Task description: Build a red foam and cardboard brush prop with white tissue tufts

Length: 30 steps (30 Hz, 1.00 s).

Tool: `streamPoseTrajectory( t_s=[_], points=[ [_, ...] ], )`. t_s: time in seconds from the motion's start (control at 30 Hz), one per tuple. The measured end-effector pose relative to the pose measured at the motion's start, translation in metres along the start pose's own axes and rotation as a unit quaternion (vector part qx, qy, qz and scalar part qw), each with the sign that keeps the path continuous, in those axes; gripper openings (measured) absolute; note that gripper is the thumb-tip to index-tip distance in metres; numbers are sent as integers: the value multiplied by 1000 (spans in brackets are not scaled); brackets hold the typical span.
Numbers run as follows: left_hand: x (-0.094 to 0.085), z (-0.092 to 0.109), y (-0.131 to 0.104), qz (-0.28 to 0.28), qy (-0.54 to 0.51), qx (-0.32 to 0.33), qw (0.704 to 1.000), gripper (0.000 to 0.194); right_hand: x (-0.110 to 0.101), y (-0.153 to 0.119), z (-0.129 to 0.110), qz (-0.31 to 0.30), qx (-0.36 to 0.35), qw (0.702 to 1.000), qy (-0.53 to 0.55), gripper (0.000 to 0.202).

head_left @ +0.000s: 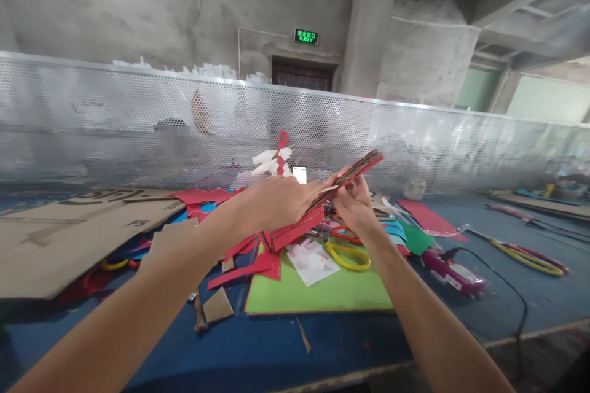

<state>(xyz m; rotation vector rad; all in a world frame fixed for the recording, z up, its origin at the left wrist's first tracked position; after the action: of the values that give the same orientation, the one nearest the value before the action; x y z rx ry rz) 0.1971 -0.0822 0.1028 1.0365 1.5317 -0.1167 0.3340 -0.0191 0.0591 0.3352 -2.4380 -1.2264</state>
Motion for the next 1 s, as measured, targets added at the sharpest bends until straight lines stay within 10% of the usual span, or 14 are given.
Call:
streamPoseTrajectory(
  t_s=[1.0],
  points=[
    [-6,0,-2,37,49,-15,998,44,4,0,0,-2,-61,997,-40,23]
  ],
)
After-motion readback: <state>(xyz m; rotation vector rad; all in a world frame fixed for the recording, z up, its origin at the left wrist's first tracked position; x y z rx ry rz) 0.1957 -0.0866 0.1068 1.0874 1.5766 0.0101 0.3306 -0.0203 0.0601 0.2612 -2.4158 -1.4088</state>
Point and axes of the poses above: each hand's wrist, its own y-axis towards the middle knuckle, its own x-axis out of the palm, z = x × y, the point moved 7 cm from there along y, towards the middle knuckle, and after that the axes turned 10 degrees about z, right-handed, at the moved point
